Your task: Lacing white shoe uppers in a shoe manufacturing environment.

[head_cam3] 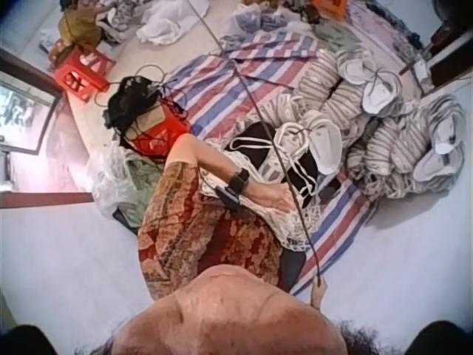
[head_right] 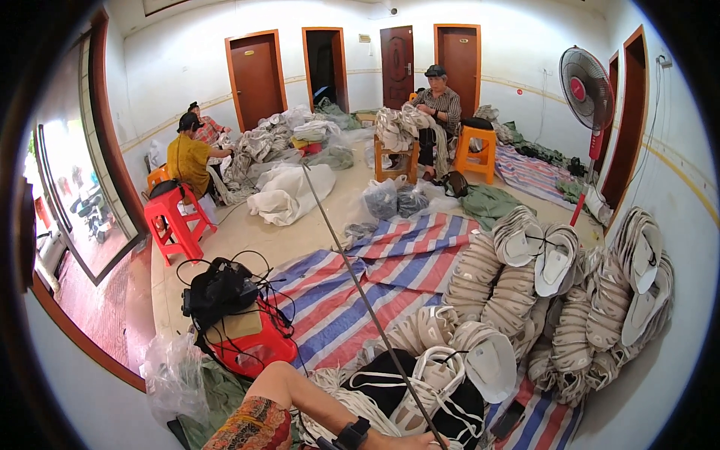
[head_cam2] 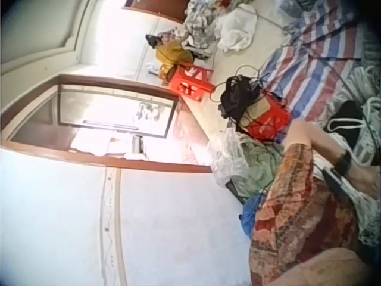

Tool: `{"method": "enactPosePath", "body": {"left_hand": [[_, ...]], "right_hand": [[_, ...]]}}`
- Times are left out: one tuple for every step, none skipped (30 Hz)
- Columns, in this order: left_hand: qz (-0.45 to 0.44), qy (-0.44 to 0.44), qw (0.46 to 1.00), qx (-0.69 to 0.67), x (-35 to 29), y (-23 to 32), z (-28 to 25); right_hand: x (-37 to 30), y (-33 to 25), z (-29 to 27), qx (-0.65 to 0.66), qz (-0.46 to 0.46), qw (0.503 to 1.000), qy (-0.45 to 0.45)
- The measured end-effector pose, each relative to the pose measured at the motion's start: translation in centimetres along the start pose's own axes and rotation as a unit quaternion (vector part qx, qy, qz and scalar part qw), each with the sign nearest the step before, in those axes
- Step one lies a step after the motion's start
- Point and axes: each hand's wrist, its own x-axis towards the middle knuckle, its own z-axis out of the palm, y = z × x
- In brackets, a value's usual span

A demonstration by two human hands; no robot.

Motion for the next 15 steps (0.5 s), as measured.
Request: {"method": "enactPosePath", "body": {"left_hand": [[0.001,-0.006,1.000,-0.008,0.1,0.1,-0.2],[0.002,-0.007,1.000,-0.008,0.3,0.1,-0.2],[-0.003,0.002,1.000,-0.009,0.4,0.2,-0.3],[-0.008,0.012,1.000,-0.012,0.4,0.2,-0.2],[-0.007,0.012,1.000,-0.013,0.6,0.1,-0.3],[-0.023,0.020,0.999,-0.014,0.9,-0.1,-0.5],[-0.042,0.023,0.999,-0.013,1.1,-0.3,-0.4],[-0.044,0.022,0.999,-0.013,1.0,-0.1,0.1],[-0.046,-0.008,0.999,-0.002,1.0,0.2,0.8],[-0.046,-0.036,0.998,0.008,0.9,0.3,1.1],[-0.048,-0.037,0.998,0.009,1.2,0.0,1.0],[-0.043,-0.050,0.998,-0.003,1.6,-0.5,0.8],[-0.038,-0.063,0.997,-0.016,1.8,-0.6,0.9],[-0.042,-0.063,0.997,-0.015,1.9,-0.7,1.1],[-0.044,-0.060,0.997,0.000,2.1,-0.8,1.4]], "right_hand": [[0.1,0.0,0.1,-0.014,0.018,1.000,-0.012],[0.2,-0.2,0.1,-0.028,0.036,0.999,-0.023],[0.2,-0.5,0.3,-0.029,0.035,0.999,-0.023],[-0.1,-1.5,0.5,-0.016,0.032,0.999,-0.008],[-0.2,-1.9,0.6,-0.002,0.028,1.000,0.007],[-0.1,-1.6,0.7,-0.003,0.028,1.000,0.006],[-0.5,-0.7,0.8,-0.002,0.021,1.000,0.007],[-0.7,0.3,1.1,0.000,0.013,1.000,0.006],[-0.8,1.7,1.3,0.001,0.015,1.000,0.007],[-1.0,2.6,1.5,-0.006,0.006,1.000,0.013],[-1.1,3.4,1.6,-0.013,-0.003,1.000,0.018],[-1.3,4.3,1.7,-0.012,-0.001,1.000,0.019],[-1.6,4.6,1.7,-0.018,-0.009,0.999,0.029],[-1.8,4.9,1.8,-0.023,-0.017,0.999,0.039],[-2.1,5.1,1.8,-0.021,-0.013,0.999,0.040]]}}
